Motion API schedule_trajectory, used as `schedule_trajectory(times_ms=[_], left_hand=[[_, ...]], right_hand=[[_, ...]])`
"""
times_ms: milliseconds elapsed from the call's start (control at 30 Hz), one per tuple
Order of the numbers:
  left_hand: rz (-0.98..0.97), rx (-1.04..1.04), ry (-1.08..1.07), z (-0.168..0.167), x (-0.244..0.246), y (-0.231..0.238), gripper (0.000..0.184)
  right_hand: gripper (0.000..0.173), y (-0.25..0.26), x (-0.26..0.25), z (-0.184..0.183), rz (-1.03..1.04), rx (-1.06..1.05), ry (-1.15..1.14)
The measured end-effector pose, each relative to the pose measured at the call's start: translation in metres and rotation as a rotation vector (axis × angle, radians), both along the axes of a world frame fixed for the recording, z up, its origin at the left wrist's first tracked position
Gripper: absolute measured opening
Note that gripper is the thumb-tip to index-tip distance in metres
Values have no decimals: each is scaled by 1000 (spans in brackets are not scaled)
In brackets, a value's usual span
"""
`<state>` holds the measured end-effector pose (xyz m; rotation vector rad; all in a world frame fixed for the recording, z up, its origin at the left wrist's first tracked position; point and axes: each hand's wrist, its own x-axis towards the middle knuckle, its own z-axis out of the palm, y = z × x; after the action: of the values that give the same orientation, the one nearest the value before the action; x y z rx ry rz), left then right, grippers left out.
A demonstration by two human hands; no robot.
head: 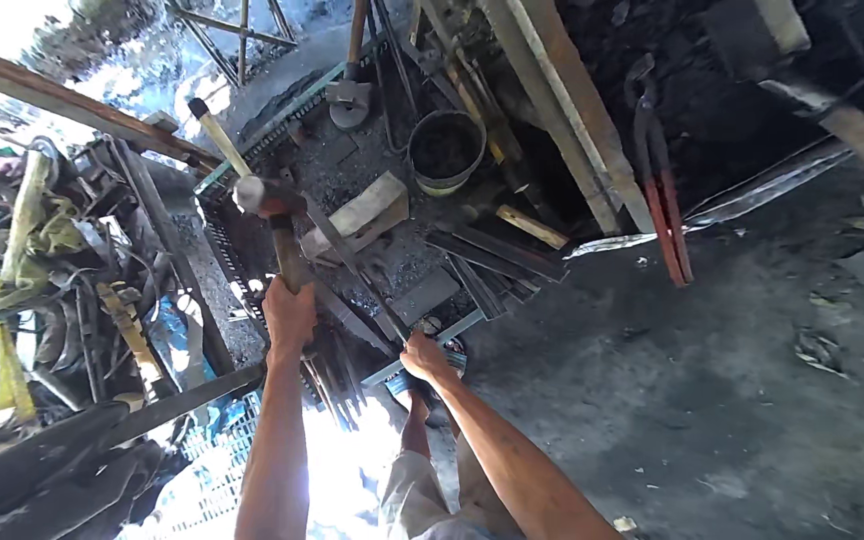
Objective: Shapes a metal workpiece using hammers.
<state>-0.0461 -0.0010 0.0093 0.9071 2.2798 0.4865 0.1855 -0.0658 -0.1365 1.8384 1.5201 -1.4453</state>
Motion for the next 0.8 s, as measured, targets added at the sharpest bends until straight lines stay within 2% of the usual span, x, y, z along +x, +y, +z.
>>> schedule_trajectory(times_ms=[133, 233, 267, 333, 400, 467, 533, 667, 733, 800], left_hand=[[-20, 152, 153, 48, 10, 7, 38], [-43, 253, 250, 54, 21, 21, 39], [-50, 262, 272, 42, 25, 22, 40], [-79, 191, 287, -3, 27, 20, 41], [-131, -59, 202, -52, 19, 17, 42], [-143, -259, 132, -66, 11, 22, 37], [-84, -250, 82, -43, 7, 28, 36], [10, -13, -28, 20, 3, 17, 39], [9, 104, 23, 47, 13, 16, 40], [5, 205, 160, 64, 25, 20, 40]], right_hand=[[48, 22, -13, 5, 4, -23, 9], [49, 28, -17, 7, 16, -18, -5], [50, 28, -17, 6, 19, -22, -9], [52, 28, -15, 4, 28, -22, -12], [50, 30, -14, 4, 38, -18, 4], [44, 33, -14, 11, 26, -33, 59], [40, 33, -13, 13, 27, -34, 74], [49, 28, -13, 7, 16, -23, 62], [49, 22, -9, 7, 21, -24, 41], [50, 17, -8, 10, 22, -32, 6]])
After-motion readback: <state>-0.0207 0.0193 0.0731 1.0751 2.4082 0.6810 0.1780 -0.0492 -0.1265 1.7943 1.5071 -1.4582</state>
